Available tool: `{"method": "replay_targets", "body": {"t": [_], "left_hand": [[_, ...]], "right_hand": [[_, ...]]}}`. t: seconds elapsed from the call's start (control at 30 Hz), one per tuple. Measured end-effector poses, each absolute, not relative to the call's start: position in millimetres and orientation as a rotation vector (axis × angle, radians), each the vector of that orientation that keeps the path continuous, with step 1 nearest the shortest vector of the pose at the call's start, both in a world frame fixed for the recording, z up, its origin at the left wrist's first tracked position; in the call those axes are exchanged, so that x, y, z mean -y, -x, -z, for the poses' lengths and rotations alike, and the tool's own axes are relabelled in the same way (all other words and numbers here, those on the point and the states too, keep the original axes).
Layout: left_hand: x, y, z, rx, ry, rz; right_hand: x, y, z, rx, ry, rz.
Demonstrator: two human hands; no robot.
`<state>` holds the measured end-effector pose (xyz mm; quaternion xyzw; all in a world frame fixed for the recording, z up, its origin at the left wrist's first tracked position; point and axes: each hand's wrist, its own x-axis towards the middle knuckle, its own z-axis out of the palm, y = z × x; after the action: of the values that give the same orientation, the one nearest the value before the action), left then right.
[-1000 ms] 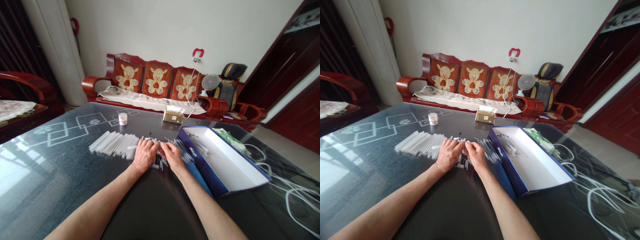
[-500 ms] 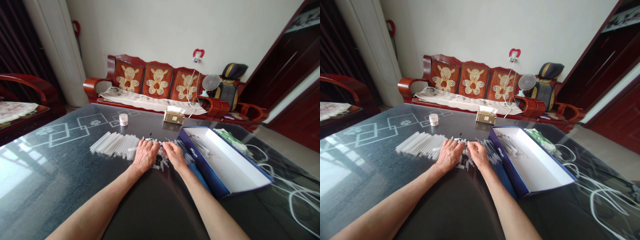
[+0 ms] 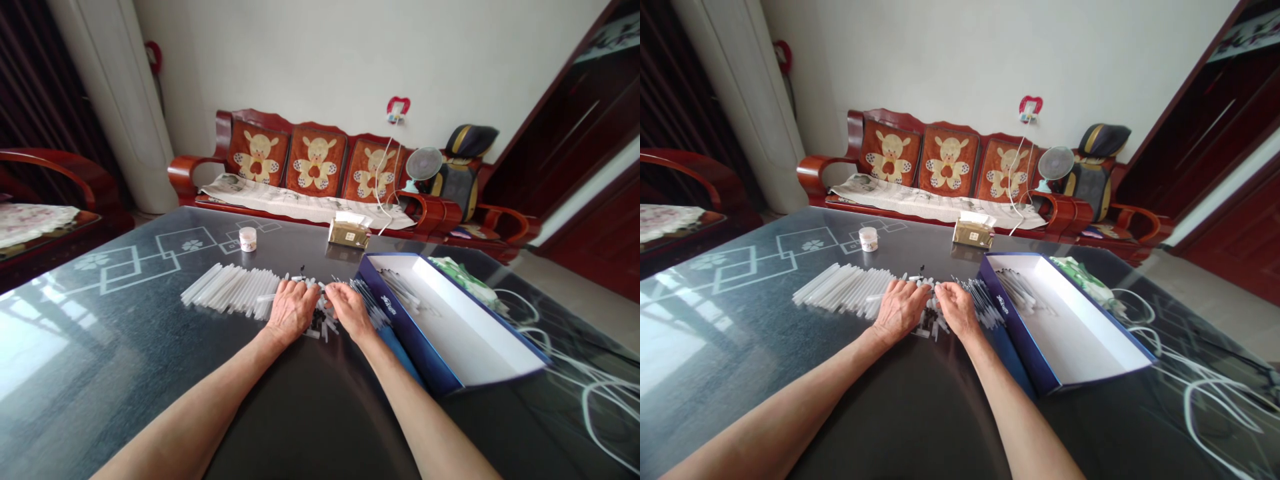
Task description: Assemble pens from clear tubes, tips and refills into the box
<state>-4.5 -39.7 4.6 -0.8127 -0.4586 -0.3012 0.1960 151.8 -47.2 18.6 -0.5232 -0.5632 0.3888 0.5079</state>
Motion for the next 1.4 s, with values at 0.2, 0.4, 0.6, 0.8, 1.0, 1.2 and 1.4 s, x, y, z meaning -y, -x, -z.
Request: {"method": "replay_targets", "body": {"t": [0.2,0.4,0.6,0.8,1.0,1.2,1.4], "left_hand": [[39.8,4.7,-4.4,1.288,2.282,0.832],[39.3,5.3,-3.5,1.289,2.286,0.832],[39.0,5.0,-3.1,1.266,2.298,0.83],[39.1,5.2,-3.5,1.287,2.288,0.811],[39.4,4.9,-3.5,1.28,2.301,0.808],[39.4,4.8,-3.4,1.288,2.299,0.806],[39.6,5.3,-3.5,1.286,2.303,0.802]], "right_hand": [[47.3,-152.4,-17.5,1.427,1.242,-0.93],[47.7,-153.1,-15.7,1.379,1.228,-0.963],[47.6,-151.7,-16.8,1.405,1.279,-0.949],[48.6,-151.6,-15.1,1.361,1.155,-1.055],[47.6,-153.3,-15.4,1.344,1.269,-0.964],[48.1,-151.4,-17.5,1.371,1.193,-1.008],[46.5,-153.4,-15.3,1.338,1.166,-1.072]]}}
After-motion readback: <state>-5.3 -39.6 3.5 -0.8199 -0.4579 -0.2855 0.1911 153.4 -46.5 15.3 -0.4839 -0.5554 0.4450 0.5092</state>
